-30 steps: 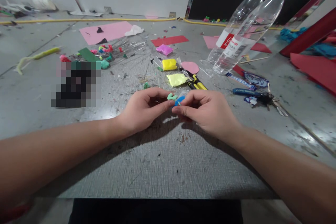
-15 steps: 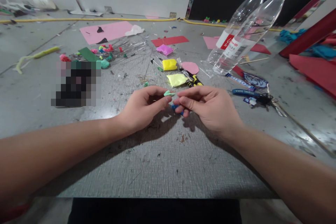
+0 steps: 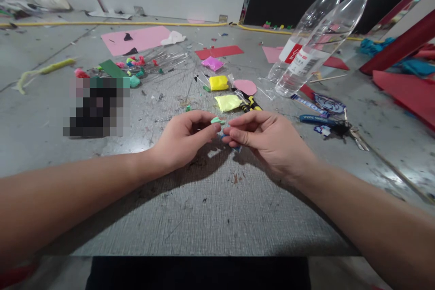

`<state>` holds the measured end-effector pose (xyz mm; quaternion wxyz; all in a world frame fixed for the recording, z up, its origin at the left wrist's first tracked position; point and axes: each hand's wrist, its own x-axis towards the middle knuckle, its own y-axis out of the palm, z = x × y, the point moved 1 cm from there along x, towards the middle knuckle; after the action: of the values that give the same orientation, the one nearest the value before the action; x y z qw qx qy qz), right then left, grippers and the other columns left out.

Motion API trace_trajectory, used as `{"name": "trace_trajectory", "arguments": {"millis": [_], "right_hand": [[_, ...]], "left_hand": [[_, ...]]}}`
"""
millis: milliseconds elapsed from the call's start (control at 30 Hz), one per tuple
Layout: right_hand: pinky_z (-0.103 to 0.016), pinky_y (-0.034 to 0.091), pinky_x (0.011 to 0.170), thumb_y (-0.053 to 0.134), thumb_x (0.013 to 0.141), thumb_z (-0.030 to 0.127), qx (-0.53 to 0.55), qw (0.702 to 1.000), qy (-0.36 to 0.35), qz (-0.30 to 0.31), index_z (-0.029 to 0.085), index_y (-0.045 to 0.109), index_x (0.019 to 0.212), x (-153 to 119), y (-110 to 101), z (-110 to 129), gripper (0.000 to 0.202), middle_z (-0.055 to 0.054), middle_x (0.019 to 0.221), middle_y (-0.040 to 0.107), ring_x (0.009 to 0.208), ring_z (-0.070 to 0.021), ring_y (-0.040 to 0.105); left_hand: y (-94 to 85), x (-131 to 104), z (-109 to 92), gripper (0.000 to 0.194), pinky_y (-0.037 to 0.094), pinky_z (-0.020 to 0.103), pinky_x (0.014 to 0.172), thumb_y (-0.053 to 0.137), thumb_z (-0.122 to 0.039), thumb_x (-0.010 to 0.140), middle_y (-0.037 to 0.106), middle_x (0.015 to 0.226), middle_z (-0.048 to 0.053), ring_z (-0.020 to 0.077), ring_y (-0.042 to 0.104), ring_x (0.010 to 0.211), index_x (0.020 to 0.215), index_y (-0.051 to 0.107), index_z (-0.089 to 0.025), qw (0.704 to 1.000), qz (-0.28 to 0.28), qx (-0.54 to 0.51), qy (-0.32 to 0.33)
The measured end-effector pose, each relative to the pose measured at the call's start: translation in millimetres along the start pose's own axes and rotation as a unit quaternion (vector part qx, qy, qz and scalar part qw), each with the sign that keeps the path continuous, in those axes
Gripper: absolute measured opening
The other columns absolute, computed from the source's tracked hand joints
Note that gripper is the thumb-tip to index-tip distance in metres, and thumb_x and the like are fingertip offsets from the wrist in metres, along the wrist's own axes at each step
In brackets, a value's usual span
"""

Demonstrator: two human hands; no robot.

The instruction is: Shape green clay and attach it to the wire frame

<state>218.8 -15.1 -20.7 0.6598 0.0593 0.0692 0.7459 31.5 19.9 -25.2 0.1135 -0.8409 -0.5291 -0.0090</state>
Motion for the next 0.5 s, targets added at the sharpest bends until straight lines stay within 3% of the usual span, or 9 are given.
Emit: {"name": "trace_trajectory", "arguments": {"millis": [100, 267, 400, 500], "right_hand": [[-0.026, 0.056, 0.052, 0.098, 0.060, 0.042, -0.024, 1.000, 0.014, -0.004, 0.021, 0.067, 0.071, -2.9, -1.0, 3.1, 0.039, 0.003, 0.063, 0.070, 0.057, -0.0138, 0.068], [-0.023, 0.045, 0.038, 0.080, 0.081, 0.060, -0.102, 0.994, -0.007, -0.033, 0.019, 0.068, 0.078, -3.7, -2.3, 6.4, 0.042, 0.000, 0.061, 0.067, 0.047, -0.0109, 0.060], [-0.024, 0.052, 0.049, 0.079, 0.088, 0.041, -0.127, 0.989, -0.059, -0.050, 0.019, 0.070, 0.089, -0.2, -2.7, 5.9, 0.024, -0.001, 0.074, 0.073, 0.055, -0.0105, 0.064], [-0.031, 0.063, 0.075, 0.083, 0.082, 0.027, -0.090, 0.993, -0.074, -0.026, 0.020, 0.072, 0.090, 1.6, -1.9, 4.0, 0.015, -0.002, 0.087, 0.078, 0.075, -0.0145, 0.073]], "left_hand": [[1.1, 0.2, -1.7, 0.014, 0.051, 0.025, 0.060, 0.072, -0.031, 0.088, 0.072, 0.078, 0.003, 0.0127, 0.063, 0.066, 0.089, 0.071, -0.017, 1.000, -0.005, 0.006, -0.003], [0.7, -0.2, 0.3, 0.014, 0.051, 0.025, 0.060, 0.071, -0.032, 0.089, 0.071, 0.077, 0.002, 0.0128, 0.062, 0.065, 0.088, 0.071, -0.018, 1.000, -0.009, 0.009, -0.004], [-0.6, -0.2, 1.2, 0.016, 0.053, 0.027, 0.063, 0.069, -0.034, 0.092, 0.072, 0.080, 0.003, 0.0139, 0.064, 0.069, 0.090, 0.072, -0.019, 1.000, 0.009, 0.012, 0.002], [-1.2, -0.1, 0.6, 0.017, 0.053, 0.027, 0.063, 0.068, -0.035, 0.092, 0.073, 0.083, 0.004, 0.0140, 0.064, 0.070, 0.091, 0.073, -0.018, 1.000, 0.016, 0.016, 0.005]]}}
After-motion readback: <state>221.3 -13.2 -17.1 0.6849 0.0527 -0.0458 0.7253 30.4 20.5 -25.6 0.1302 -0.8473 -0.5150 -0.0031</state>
